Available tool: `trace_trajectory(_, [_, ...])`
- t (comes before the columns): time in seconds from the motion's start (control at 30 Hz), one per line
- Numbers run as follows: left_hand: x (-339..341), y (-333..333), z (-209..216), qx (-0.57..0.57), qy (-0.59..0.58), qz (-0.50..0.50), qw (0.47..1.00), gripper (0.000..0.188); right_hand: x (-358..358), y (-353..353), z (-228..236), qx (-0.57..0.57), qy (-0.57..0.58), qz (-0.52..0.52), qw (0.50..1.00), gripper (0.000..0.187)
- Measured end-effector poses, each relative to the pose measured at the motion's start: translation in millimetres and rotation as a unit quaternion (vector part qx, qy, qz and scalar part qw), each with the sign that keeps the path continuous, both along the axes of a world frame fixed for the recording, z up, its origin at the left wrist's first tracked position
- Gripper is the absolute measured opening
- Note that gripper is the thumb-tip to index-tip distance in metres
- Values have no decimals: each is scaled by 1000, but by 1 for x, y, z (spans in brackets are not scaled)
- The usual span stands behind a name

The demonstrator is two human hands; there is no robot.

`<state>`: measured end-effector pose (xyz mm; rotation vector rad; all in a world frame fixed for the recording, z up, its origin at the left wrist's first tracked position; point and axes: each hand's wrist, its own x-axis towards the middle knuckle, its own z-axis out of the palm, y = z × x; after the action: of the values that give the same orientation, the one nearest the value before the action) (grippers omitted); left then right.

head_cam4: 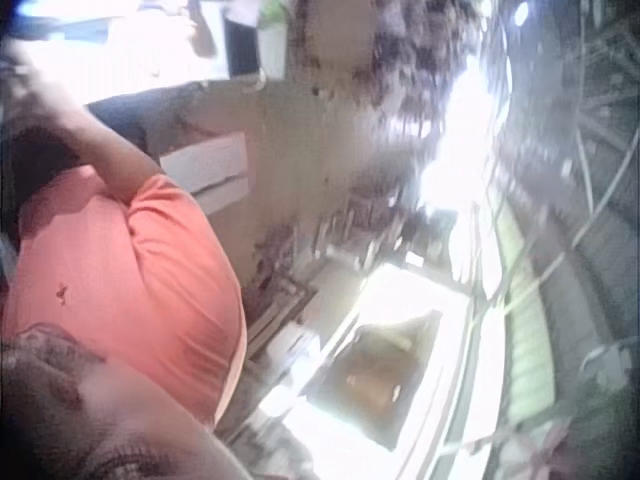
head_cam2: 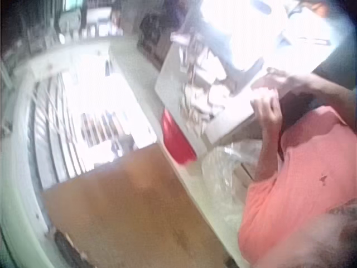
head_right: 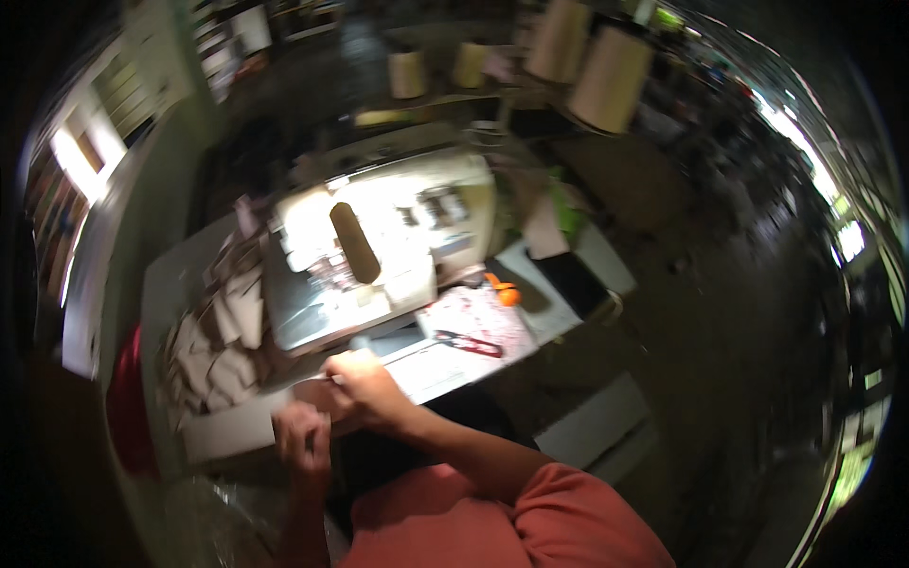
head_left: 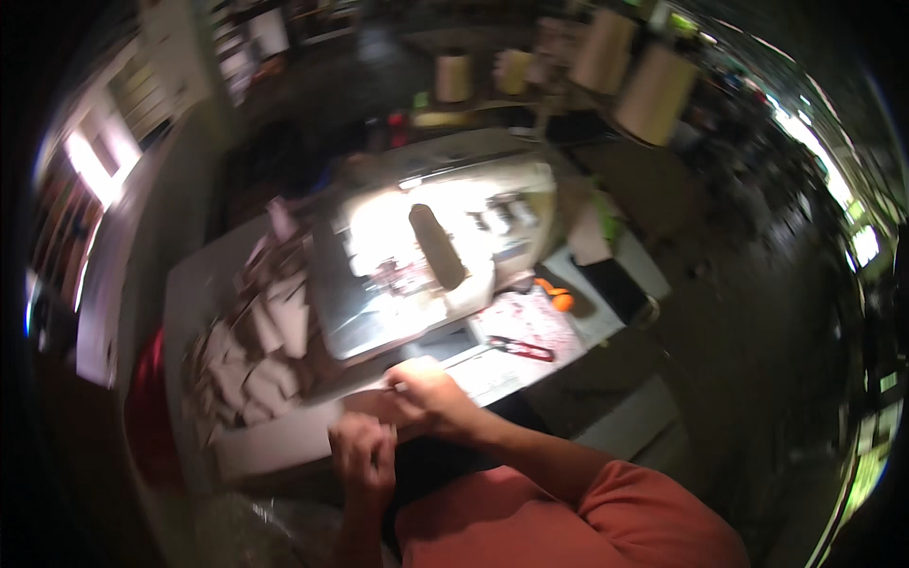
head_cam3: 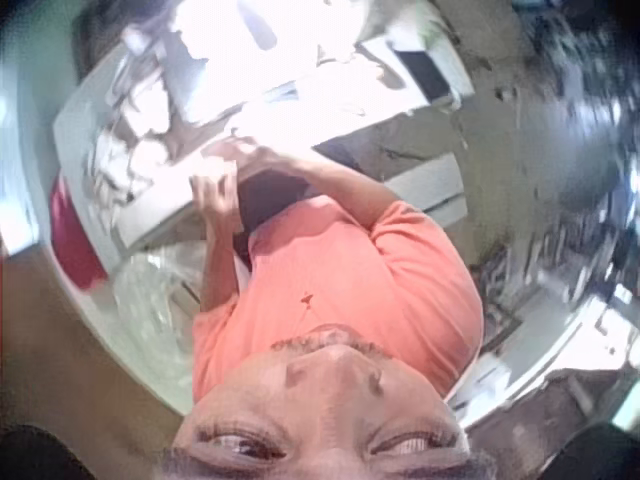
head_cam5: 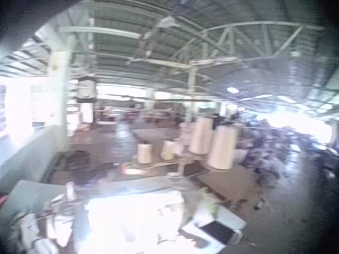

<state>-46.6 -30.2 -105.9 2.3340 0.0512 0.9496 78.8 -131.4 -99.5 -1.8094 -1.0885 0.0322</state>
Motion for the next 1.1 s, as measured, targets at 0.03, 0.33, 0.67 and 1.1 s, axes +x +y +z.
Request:
trace_trajectory(0.03, [-11, -7, 6, -85, 67, -108, 988, 16, -3, 3, 10, 11, 98, 15, 995, 13])
trace_trajectory(0.33, [-101, 168, -63, -511, -156, 162, 830, 50, -8, -15, 26, 132, 535, 65, 832, 13])
trace_trajectory(0.67, [-5, 18, 32, -20, 168, 1, 986, 42, -13, -5, 13, 171, 627, 150, 745, 15])
trace_trajectory(1.1, [40, 35, 58, -375, 313, -241, 839, 46, -9, -39, 46, 53, 465, 144, 872, 14])
